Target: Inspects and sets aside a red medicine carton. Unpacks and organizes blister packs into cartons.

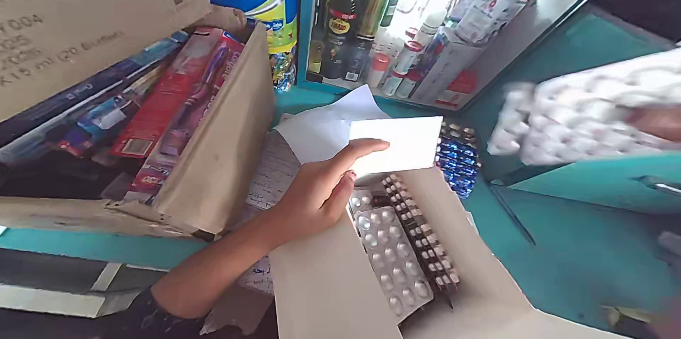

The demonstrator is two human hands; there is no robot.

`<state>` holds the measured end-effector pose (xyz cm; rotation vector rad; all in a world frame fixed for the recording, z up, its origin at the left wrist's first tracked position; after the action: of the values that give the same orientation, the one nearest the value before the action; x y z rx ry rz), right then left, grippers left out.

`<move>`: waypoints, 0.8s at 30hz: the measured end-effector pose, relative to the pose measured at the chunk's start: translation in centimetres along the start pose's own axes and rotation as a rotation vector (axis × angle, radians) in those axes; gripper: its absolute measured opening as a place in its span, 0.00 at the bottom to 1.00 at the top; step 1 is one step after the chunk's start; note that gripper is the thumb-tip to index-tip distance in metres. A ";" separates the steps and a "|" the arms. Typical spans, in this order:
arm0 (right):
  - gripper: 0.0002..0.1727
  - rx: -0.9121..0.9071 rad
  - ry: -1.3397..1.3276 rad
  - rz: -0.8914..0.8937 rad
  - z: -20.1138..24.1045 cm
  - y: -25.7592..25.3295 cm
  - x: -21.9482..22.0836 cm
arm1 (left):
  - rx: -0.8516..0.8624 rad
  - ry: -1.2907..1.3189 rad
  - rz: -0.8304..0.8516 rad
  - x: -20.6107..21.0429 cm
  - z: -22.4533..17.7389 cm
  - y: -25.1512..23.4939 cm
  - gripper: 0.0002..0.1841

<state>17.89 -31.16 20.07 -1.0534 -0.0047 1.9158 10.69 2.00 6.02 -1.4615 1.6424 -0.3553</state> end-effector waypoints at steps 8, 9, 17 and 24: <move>0.29 0.726 0.030 -0.218 -15.6 -3.8 6.9 | 0.009 -0.037 -0.036 0.2 0.2 0.2 0.23; 0.33 0.739 0.084 -0.225 -16.5 -4.1 7.0 | 0.008 -0.034 -0.040 0.2 0.2 0.2 0.23; 0.13 -0.042 0.270 -0.105 -2.3 -3.9 6.5 | 0.004 -0.021 -0.027 0.2 0.1 0.3 0.24; 0.26 -0.502 0.518 0.668 5.6 -0.5 17.4 | -0.007 -0.025 -0.006 0.0 -0.3 0.2 0.24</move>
<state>10.82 -16.25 12.24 -2.0737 0.1892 2.2084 10.35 1.89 6.07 -1.4708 1.6207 -0.3334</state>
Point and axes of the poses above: each hand's wrist, its own y-axis away from the middle knuckle, its own x-axis out of the palm, z = x × y, the point moved 4 cm from there along -y, towards the middle knuckle, and after that the axes turned 2 degrees about -y, right-handed, at the moved point
